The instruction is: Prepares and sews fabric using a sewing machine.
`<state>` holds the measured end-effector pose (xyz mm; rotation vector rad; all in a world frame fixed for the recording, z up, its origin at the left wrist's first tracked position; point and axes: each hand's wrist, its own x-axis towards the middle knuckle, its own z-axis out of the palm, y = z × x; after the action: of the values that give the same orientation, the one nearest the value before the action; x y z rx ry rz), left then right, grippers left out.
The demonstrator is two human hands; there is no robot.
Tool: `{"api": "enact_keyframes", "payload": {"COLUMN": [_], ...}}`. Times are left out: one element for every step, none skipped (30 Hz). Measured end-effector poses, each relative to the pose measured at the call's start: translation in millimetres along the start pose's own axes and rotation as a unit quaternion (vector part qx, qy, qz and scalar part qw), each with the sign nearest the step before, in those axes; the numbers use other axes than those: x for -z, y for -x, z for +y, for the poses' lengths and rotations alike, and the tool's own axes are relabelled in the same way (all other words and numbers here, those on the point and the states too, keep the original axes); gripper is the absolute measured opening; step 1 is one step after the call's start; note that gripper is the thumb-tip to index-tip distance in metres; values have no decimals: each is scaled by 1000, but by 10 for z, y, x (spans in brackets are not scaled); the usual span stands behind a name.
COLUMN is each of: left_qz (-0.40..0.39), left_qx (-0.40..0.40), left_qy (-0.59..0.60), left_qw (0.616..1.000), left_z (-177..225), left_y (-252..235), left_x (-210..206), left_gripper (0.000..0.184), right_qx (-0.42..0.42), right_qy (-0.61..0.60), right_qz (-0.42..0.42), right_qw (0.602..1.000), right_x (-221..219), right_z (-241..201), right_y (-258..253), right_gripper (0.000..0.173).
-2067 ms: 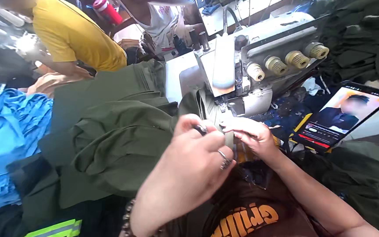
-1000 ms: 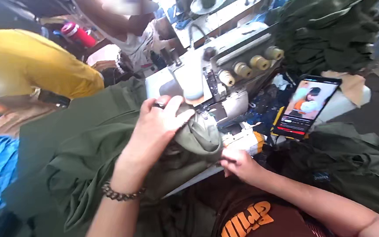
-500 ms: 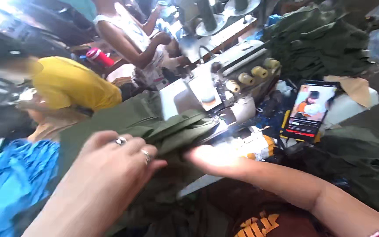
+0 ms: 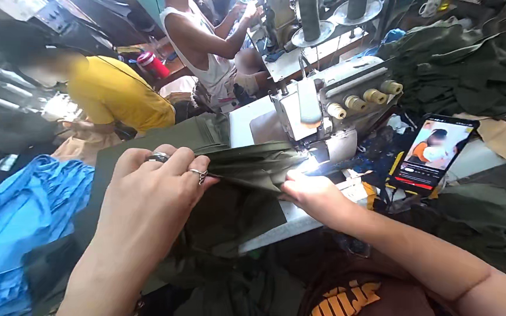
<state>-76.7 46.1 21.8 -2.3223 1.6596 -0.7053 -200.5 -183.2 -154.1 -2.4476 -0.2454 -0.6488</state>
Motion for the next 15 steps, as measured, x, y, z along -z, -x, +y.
{"api": "enact_keyframes", "payload": {"left_qz": [-5, -7, -8, -7, -3, -1, 0, 1, 3, 6, 7, 6, 3, 1, -1], "left_qx": [1, 0, -2, -2, -2, 0, 7, 17, 28, 36, 40, 40, 38, 34, 29], "left_qy": [-8, -12, -9, 3, 24, 51, 84, 119, 157, 196, 232, 264, 291, 312, 330], "left_qw": [1000, 1000, 1000, 1000, 1000, 999, 996, 993, 987, 980, 972, 964, 956, 949, 944], "left_z": [12, 26, 47, 70, 88, 97, 96, 90, 78, 62, 47, 40, 42, 50, 62], "left_y": [28, 57, 86, 115, 142, 169, 196, 226, 267, 317, 367, 415, 455, 487, 507], "left_x": [-37, -72, -91, -92, -75, -43, 3, 62, 117, 156, 182, 198, 210, 216, 220], "left_gripper": [38, 36, 34, 35, 39, 45, 50, 54, 54, 51, 46, 42, 37, 35, 33], "right_qx": [1, -2, -7, -13, -20, -24, -26, -25, -26, -25, -19, -7, 6, 18, 32], "right_qy": [-2, 2, 8, 14, 20, 23, 23, 16, -3, -32, -64, -93, -117, -134, -145], "right_qz": [16, 27, 33, 32, 29, 26, 26, 27, 26, 25, 26, 25, 25, 26, 31], "right_qw": [1000, 1000, 999, 999, 999, 999, 999, 999, 999, 999, 997, 995, 993, 990, 988], "right_x": [42, 120, 207, 292, 362, 405, 420, 419, 413, 405, 398, 392, 384, 370, 352], "right_z": [21, 61, 115, 166, 207, 245, 287, 332, 375, 415, 442, 451, 443, 420, 389], "right_y": [127, 227, 297, 335, 340, 317, 271, 208, 132, 51, -31, -109, -179, -240, -293], "right_gripper": [18, 20, 21, 23, 23, 23, 22, 20, 17, 14, 11, 11, 11, 10, 8]}}
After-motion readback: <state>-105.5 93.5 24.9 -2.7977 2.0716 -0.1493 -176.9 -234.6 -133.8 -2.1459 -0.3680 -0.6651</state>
